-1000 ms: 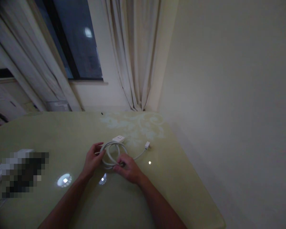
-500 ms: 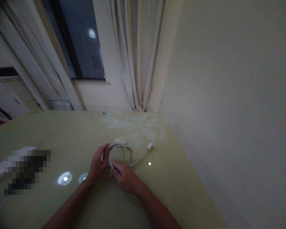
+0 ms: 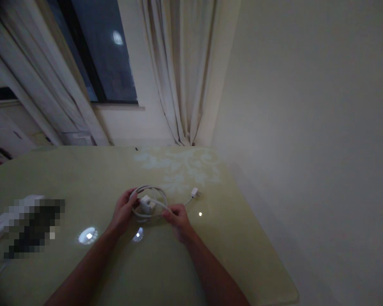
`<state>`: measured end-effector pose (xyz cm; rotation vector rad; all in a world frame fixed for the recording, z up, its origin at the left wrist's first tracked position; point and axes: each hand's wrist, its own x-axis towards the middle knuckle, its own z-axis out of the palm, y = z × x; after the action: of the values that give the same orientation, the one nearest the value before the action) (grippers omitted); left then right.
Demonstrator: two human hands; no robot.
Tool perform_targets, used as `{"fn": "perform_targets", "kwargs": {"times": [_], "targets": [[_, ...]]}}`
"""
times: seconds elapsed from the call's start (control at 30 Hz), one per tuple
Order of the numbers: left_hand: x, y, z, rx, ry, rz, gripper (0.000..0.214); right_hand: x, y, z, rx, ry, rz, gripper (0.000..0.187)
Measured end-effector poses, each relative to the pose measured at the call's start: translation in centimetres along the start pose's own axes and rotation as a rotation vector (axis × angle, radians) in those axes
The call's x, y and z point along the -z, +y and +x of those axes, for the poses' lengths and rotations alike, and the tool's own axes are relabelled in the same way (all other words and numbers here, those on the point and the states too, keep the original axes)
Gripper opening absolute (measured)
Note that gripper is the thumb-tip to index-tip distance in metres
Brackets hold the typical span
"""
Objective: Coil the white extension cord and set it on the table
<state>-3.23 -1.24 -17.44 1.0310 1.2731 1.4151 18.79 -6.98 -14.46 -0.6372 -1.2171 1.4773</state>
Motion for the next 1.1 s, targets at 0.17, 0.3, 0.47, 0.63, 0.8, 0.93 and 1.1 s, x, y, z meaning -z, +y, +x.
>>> {"fn": "perform_targets", "kwargs": {"times": [0.17,0.3,0.47,0.63,0.8,0.93,1.1], "targets": [[0.4,-1.2,0.4,-0.146,-0.025,0.205,0.053,0.6,-1.1,0.8,0.197,0.108,0.231,0.070],[0.7,-0.8,0.1,-0.491,-0.049,0.688,0.032,1.0,-2.1,1.0,0.210,0.212,0.234,0.057],[0.0,1.1,-1.6,-0.761,-0.242,0.908,0.030,1.2,-1.2,0.6,0.110,0.270,0.171,0.049],[-2.5,2.0,-5.0,-0.897,-0.594,0.847,0.031,0.3,-0.5,-0.1,0.063,0.214,0.090,0.046],[-3.9,0.5,-5.7,-0.892,-0.651,0.968,0.043,-0.1,-0.6,-0.1,0.071,0.171,-0.014,0.044],[-3.9,0.0,-5.1,-0.838,-0.650,1.012,0.019,0.6,-1.0,0.4,0.020,0.260,0.100,0.041],[-3.9,1.5,-5.0,-0.609,-0.381,0.822,0.028,1.9,-1.7,0.9,0.014,0.321,0.151,0.041]]}}
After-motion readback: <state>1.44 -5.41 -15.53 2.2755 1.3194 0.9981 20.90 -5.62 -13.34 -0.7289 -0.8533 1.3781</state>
